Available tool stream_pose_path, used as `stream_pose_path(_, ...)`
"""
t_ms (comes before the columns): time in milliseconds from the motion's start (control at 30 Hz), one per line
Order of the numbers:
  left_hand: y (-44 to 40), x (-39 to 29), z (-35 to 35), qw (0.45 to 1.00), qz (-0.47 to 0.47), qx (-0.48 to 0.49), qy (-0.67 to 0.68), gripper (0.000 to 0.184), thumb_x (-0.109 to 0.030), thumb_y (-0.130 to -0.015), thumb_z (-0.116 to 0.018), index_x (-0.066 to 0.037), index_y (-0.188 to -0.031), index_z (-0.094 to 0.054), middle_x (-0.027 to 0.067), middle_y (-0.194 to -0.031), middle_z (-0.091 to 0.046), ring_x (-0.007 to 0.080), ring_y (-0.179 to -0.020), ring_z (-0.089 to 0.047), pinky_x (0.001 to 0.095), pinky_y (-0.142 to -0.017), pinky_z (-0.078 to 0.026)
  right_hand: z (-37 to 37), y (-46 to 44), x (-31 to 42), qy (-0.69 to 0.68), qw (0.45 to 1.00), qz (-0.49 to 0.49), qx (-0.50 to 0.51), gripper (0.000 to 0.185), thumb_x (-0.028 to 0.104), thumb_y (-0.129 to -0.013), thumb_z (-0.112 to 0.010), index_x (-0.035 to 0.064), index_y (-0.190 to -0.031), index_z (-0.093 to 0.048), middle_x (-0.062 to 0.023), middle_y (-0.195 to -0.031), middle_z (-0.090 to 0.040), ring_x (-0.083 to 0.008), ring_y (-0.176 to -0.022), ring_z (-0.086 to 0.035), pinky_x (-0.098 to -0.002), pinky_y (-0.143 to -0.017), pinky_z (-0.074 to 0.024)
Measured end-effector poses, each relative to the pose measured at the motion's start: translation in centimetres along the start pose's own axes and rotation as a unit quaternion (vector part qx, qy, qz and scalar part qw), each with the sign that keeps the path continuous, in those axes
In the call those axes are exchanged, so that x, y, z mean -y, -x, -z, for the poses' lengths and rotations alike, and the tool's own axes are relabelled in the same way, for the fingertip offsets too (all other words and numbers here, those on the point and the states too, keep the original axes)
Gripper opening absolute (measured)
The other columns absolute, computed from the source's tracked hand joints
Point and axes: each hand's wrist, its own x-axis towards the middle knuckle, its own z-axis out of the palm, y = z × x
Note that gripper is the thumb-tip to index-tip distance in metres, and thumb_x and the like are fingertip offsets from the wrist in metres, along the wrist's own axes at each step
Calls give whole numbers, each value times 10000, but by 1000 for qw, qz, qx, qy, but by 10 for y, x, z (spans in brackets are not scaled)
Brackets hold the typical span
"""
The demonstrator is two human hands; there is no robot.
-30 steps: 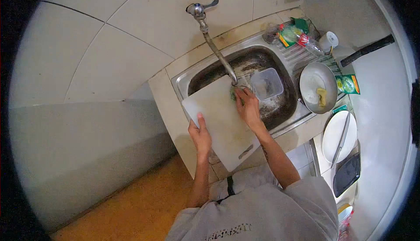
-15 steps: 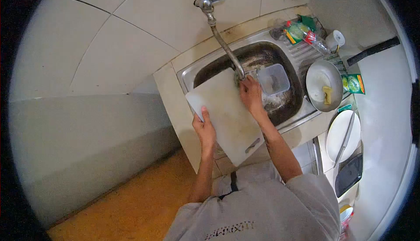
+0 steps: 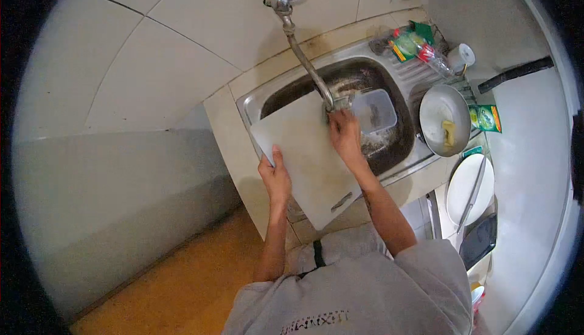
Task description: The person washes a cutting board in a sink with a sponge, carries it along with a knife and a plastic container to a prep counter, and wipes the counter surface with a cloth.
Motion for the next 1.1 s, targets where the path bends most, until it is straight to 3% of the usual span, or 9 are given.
stream_pose_path(200, -3, -17, 1, 1000, 21, 0, -12, 376, -306, -995, -485, 52, -993, -598, 35, -848, -598, 106, -797, -505, 294, -737, -442, -4, -4, 4, 5, 997, -68, 44, 279, 49, -806, -579, 6, -1077, -633, -231, -908, -603, -418, -883, -570, -503, -750, -447)
stream_pose_path(267, -1, -16, 9, 999, 0, 21, -25, 367, -294, -999, -479, 54, -1027, -591, 38, -860, -603, 108, -797, -513, 297, -743, -446, -8, 9, 9, -16, 999, -22, -42, 77, 37, -834, -577, -33, -807, -594, -215, -783, -545, -423, -746, -549, -468, -633, -426)
stream_pose_path(300, 0, -13, 11, 999, 0, 22, -28, 367, -294, -999, -479, 54, -1027, -591, 38, -860, -603, 108, -797, -513, 297, -743, -446, -9, 5, 8, -18, 999, -25, -42, 77, 37, -834, -577, -33, -807, -594, -215, -783, -545, -423, -746, -549, -468, -633, -426)
stream_pose_path(367, 1, -9, 9, 1000, 1, 5, -15, 358, -281, -1002, -474, 54, -1049, -588, 42, -880, -609, 107, -802, -519, 292, -750, -447, -8, -13, 2, 29, 992, -77, 94, 232, 97, -858, -556, 7, -1054, -639, -255, -948, -610, -437, -918, -576, -488, -834, -466)
stream_pose_path(467, 1, -20, 10, 1000, 23, -1, 0, 352, -271, -1004, -469, 57, -1056, -588, 46, -903, -617, 104, -813, -523, 280, -757, -446, -20, -3, -6, 22, 998, -51, 26, 239, 128, -872, -550, 3, -1051, -646, -253, -970, -610, -440, -933, -576, -486, -847, -467)
stream_pose_path(667, 2, -9, 16, 999, 24, 22, 24, 343, -256, -1007, -461, 56, -1070, -591, 50, -929, -625, 104, -838, -531, 270, -776, -444, -14, 7, -6, -29, 998, -46, 15, 248, 110, -877, -552, 6, -1087, -635, -227, -1015, -609, -410, -969, -578, -457, -857, -465)
stream_pose_path(767, -1, -18, 16, 1000, 8, 12, -7, 342, -256, -1007, -463, 57, -1057, -592, 48, -937, -625, 102, -839, -531, 267, -775, -443, 10, -4, 14, -74, 991, -104, 45, 247, 109, -879, -564, 9, -1094, -633, -222, -1039, -614, -401, -988, -579, -449, -869, -461)
stream_pose_path(867, -4, -19, 18, 999, -18, 9, -35, 356, -271, -1007, -463, 57, -1051, -592, 49, -942, -627, 105, -833, -533, 268, -775, -444, 9, 23, 7, -66, 995, -72, 7, 247, 137, -885, -578, -1, -1083, -628, -214, -1029, -616, -402, -983, -578, -450, -865, -460)
stream_pose_path(1100, -11, -37, 20, 997, 45, 58, -26, 407, -314, -1006, -461, 58, -1115, -583, 75, -973, -638, 131, -872, -553, 288, -802, -453, 4, 27, -11, -158, 977, -142, 16, 322, 225, -890, -611, -27, -1089, -603, -221, -1057, -608, -379, -1056, -564, -416, -901, -442)
